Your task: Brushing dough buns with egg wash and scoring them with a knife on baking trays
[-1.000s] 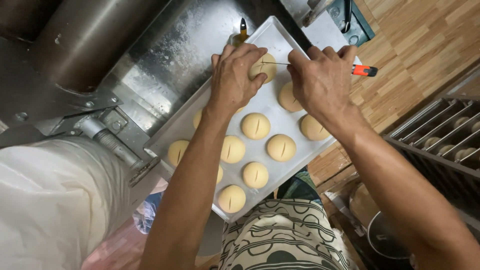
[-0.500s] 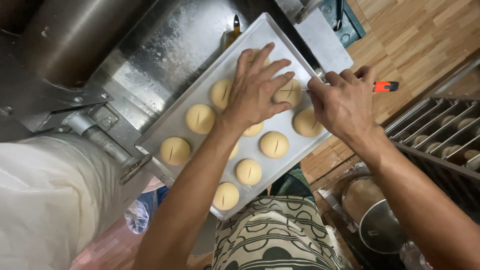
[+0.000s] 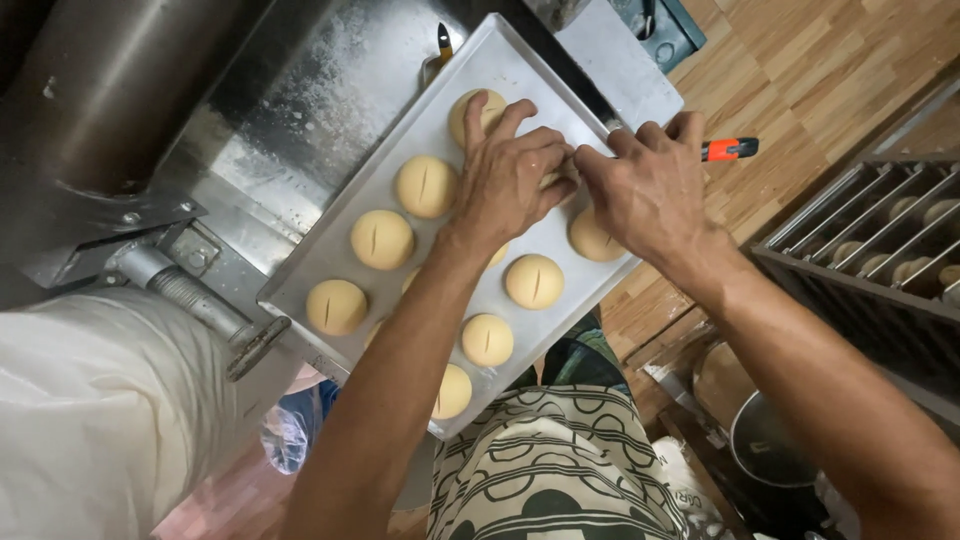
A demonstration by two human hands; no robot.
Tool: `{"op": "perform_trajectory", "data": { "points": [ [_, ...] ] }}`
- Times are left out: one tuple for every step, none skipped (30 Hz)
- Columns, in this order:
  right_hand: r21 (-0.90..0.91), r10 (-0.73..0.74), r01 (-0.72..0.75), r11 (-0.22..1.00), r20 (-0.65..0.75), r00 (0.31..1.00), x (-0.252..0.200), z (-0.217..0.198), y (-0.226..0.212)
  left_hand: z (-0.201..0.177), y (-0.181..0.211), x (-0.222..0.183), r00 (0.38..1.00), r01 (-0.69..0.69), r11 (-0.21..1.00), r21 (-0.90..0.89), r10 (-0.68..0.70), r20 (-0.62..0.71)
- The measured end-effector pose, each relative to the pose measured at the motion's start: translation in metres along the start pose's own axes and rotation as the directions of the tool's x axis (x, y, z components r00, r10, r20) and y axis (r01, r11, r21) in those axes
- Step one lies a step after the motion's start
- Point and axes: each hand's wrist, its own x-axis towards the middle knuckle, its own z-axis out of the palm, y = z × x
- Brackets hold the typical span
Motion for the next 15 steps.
{"op": "perform_trajectory", "data": {
  "points": [
    [0.001,0.001,-0.001,1.000,0.058,0.998,0.000,-0.001,0.002,0.000,0.000,-0.001,1.000,0.009,1.000,0.014,-0.009,-0.014],
    [-0.001,0.003,-0.003,1.000,0.058,0.998,-0.006,-0.002,0.011,0.002,-0.001,-0.002,1.000,0.007,1.000,0.012,-0.007,-0.014],
    [-0.025,-0.010,0.012,1.000,0.079,0.997,-0.011,-0.001,0.019,0.003,-0.003,-0.004,1.000,0.016,0.999,0.040,-0.016,0.004],
    [-0.049,-0.021,0.026,0.998,0.099,0.995,-0.015,-0.001,0.027,0.004,-0.004,-0.006,0.999,0.024,0.997,0.067,-0.026,0.022],
    [-0.046,-0.026,0.030,0.998,0.098,0.995,-0.016,-0.008,0.035,0.004,-0.005,-0.007,0.999,0.028,0.997,0.070,-0.030,0.021],
    [-0.156,0.051,-0.016,0.988,0.224,0.973,-0.017,-0.015,0.043,0.004,-0.005,-0.008,0.998,0.042,0.997,0.065,-0.044,0.038],
    [-0.271,0.142,-0.048,0.961,0.337,0.931,-0.019,-0.022,0.051,0.004,-0.005,-0.009,0.997,0.054,0.997,0.058,-0.057,0.057],
    [-0.268,0.139,-0.047,0.962,0.337,0.931,-0.027,-0.024,0.060,0.001,-0.005,-0.012,0.997,0.056,0.997,0.060,-0.060,0.058],
    [-0.243,0.113,-0.060,0.968,0.209,0.971,-0.035,-0.026,0.069,-0.001,-0.005,-0.013,0.995,0.057,0.998,0.039,-0.060,0.077],
    [-0.217,0.089,-0.070,0.974,0.076,0.993,-0.043,-0.028,0.079,-0.002,-0.006,-0.014,0.994,0.059,0.998,0.018,-0.060,0.095],
    [-0.219,0.091,-0.073,0.973,0.075,0.993,-0.051,-0.031,0.084,-0.008,-0.004,-0.015,0.994,0.056,0.998,0.016,-0.057,0.095],
    [-0.220,0.108,-0.089,0.971,0.078,0.991,-0.058,-0.034,0.089,-0.012,-0.001,-0.016,0.997,0.033,0.999,0.026,-0.035,0.074],
    [-0.219,0.125,-0.104,0.970,0.080,0.989,-0.066,-0.036,0.093,-0.017,0.001,-0.017,0.998,0.012,0.999,0.037,-0.014,0.056],
    [-0.219,0.127,-0.106,0.970,0.081,0.989,-0.067,-0.040,0.089,-0.018,0.003,-0.019,0.998,0.010,0.999,0.037,-0.012,0.057],
    [-0.211,0.168,-0.136,0.968,0.141,0.976,-0.069,-0.044,0.085,-0.019,0.005,-0.020,0.997,0.008,0.999,0.033,-0.011,0.074]
  ]
}}
